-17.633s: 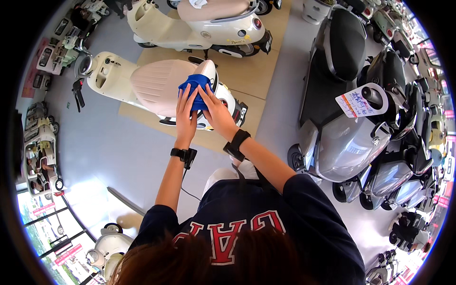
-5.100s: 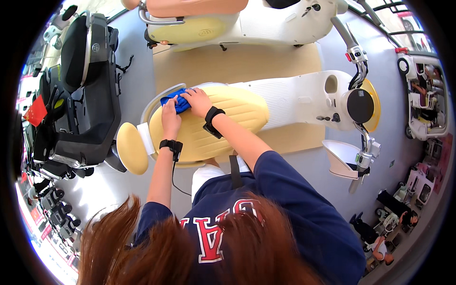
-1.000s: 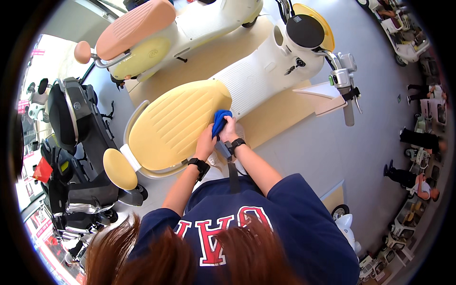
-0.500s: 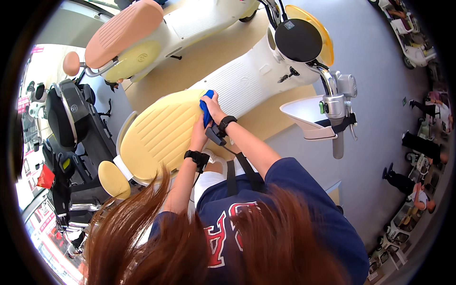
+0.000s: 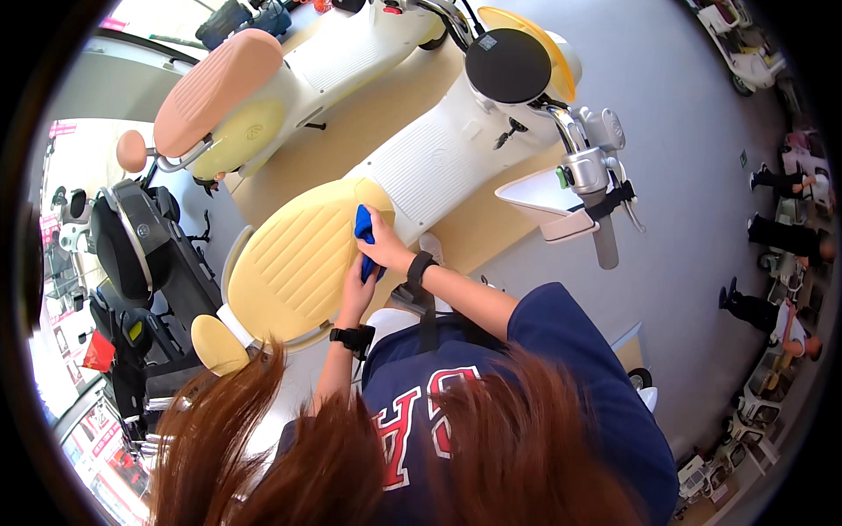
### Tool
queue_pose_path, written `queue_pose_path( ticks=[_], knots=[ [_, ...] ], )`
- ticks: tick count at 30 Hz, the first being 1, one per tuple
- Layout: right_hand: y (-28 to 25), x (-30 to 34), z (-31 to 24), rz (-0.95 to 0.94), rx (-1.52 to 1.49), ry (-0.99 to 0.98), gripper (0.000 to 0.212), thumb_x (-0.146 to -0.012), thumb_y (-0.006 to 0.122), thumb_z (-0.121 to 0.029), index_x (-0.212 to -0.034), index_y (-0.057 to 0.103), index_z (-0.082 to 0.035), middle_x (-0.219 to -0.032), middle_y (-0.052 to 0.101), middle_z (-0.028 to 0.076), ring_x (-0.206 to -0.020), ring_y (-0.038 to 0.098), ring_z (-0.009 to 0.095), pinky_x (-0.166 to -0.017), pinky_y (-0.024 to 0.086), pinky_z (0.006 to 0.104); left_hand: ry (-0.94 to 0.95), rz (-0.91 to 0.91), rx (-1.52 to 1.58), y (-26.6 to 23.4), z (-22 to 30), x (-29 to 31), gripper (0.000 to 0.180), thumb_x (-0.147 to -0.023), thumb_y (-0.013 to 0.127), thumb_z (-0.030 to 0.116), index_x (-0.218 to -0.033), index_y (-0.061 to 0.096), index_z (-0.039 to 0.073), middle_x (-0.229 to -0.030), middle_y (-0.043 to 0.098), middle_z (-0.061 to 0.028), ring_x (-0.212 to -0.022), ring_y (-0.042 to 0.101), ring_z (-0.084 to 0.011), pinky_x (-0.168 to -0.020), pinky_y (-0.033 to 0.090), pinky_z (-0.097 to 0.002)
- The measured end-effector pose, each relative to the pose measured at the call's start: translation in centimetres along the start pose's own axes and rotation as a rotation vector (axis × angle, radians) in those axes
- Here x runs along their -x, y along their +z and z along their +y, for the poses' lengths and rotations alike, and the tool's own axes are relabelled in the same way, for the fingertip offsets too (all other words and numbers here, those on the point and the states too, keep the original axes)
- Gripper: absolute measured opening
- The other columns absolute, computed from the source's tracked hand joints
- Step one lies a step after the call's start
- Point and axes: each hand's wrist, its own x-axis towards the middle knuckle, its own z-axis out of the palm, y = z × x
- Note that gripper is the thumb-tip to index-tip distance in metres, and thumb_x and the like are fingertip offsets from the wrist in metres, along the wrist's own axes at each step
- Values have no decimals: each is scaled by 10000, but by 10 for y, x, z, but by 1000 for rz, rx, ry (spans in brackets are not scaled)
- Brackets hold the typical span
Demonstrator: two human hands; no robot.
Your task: The person cleans several scooters in a showroom by wiping the front fairings, handlebars, and seats with a blue cloth.
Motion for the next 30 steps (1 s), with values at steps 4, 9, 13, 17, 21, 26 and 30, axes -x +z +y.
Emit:
queue_pose_path(
  ticks=[4, 9, 13, 17, 21, 26, 30],
  knots=[
    [-34, 35, -20, -59, -73, 39, 780, -912, 699, -130, -1557, 260, -94, -1344, 554, 219, -1211, 582, 283, -1010, 486, 375, 96, -245, -101, -23, 60, 22, 441, -929, 686, 134, -1318, 542, -15, -1108, 683, -230, -1045, 670, -346, -886, 528, -403],
    [-82, 93, -67, -13, 80, -72, 714, -892, 688, -155, -1494, 313, -74, -1258, 609, 232, -1161, 631, 312, -1000, 491, 415, 448, -299, -170, -75, 187, 54, 355, -928, 682, 132, -1237, 588, -16, -1111, 704, -158, -965, 683, -307, -845, 543, -393],
    [-124, 156, -68, 22, 308, -135, 681, -858, 679, -107, -1440, 329, -59, -1339, 536, 243, -1218, 591, 397, -1029, 465, 446, 861, -367, 297, -110, 292, 89, 236, -884, 559, -43, -1104, 602, 31, -1003, 699, -174, -835, 682, -308, -764, 553, -392],
    [-155, 228, -102, -50, 588, -28, 639, -846, 670, -89, -1408, 367, -68, -1286, 589, 234, -1189, 599, 438, -1004, 480, 451, 1257, -268, 501, -131, 353, 131, 199, -786, 591, -73, -950, 612, 37, -819, 698, -156, -633, 628, -249, -560, 532, -351],
    [-189, 283, -119, -39, 610, 167, 653, -800, 677, -48, -1401, 422, -67, -1191, 624, 179, -1094, 632, 336, -989, 484, 387, 1348, -193, 565, -131, 362, 157, 234, -781, 572, -89, -977, 628, 26, -834, 700, -150, -643, 627, -244, -572, 519, -335],
    [-233, 322, -172, 203, 400, 133, 512, -846, 691, -50, -1319, 499, -33, -1136, 627, 78, -1044, 589, 129, -954, 487, 304, 1385, -196, 589, -119, 374, 168, 284, -775, 549, -109, -1012, 647, 13, -853, 703, -143, -655, 625, -238, -586, 504, -316],
    [-288, 304, -212, 361, 447, -135, 509, -872, 681, -21, -1352, 512, -28, -1169, 614, 50, -1073, 579, 126, -982, 459, 276, 1383, -196, 519, -97, 383, 158, 325, -770, 531, -125, -1039, 662, 3, -868, 705, -138, -665, 624, -234, -597, 491, -301]
  ],
)
